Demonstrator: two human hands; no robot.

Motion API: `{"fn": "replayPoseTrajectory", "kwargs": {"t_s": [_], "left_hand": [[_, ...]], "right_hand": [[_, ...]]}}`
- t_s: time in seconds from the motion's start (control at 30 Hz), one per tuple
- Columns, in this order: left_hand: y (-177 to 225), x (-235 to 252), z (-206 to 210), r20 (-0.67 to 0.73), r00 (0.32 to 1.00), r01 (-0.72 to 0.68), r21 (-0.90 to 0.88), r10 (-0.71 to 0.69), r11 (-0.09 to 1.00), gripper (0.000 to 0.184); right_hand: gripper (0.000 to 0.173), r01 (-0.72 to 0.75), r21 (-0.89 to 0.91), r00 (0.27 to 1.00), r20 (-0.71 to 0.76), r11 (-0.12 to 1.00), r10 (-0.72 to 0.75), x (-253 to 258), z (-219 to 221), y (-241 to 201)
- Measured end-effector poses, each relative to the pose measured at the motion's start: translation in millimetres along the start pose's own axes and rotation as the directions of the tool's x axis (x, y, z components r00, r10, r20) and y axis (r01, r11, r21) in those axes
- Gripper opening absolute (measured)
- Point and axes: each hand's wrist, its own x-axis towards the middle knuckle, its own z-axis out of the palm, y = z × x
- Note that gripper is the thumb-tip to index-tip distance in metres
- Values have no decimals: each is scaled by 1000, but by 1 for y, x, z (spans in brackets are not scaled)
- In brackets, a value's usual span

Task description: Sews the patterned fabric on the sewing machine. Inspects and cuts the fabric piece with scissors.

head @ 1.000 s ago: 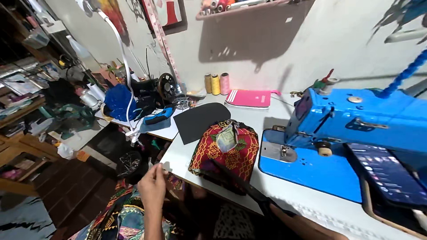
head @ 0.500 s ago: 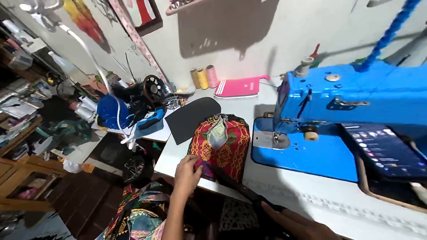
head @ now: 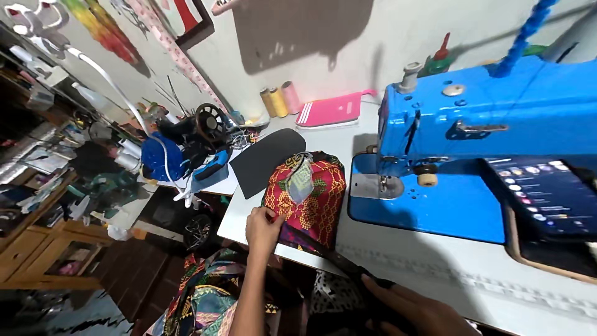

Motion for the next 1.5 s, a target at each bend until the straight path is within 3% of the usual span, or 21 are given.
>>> {"fn": "replayPoseTrajectory", "kwargs": {"t_s": [0.17, 0.33, 0.5, 0.77, 0.93, 1.03, 1.17, 1.5], "left_hand": [[4, 13, -8, 57, 995, 84, 33, -85, 996, 27], [11, 7, -12, 101, 994, 44, 38, -48, 998, 31], [21, 15, -9, 193, 977, 69, 109, -89, 992, 21], [-12, 20, -18, 208, 977, 17, -272, 42, 962, 13], [-19, 21, -21, 226, 972, 18, -369, 71, 929, 9], [-21, 22, -22, 242, 965, -3, -375, 101, 927, 10], [-20, 21, -24, 263, 957, -25, -343, 121, 939, 14], [-20, 25, -22, 284, 952, 5, -376, 110, 926, 11]], "right_hand": [[54, 1, 22, 1000, 4, 1000, -1, 2, 0, 3], [54, 5, 21, 1000, -7, 1000, -5, 2, 1, 4], [55, 1, 8, 1000, 1, 1000, -2, 2, -1, 3], [54, 12, 9, 1000, 0, 1000, -12, 3, -1, 9], [54, 13, -6, 1000, 4, 1000, -13, 4, -3, 7], [55, 64, -95, 997, -44, 993, -68, 3, -1, 6], [56, 149, -362, 956, -186, 920, -228, 8, 4, 9], [51, 238, -694, 826, -224, 679, -517, 42, -1, 21]]}}
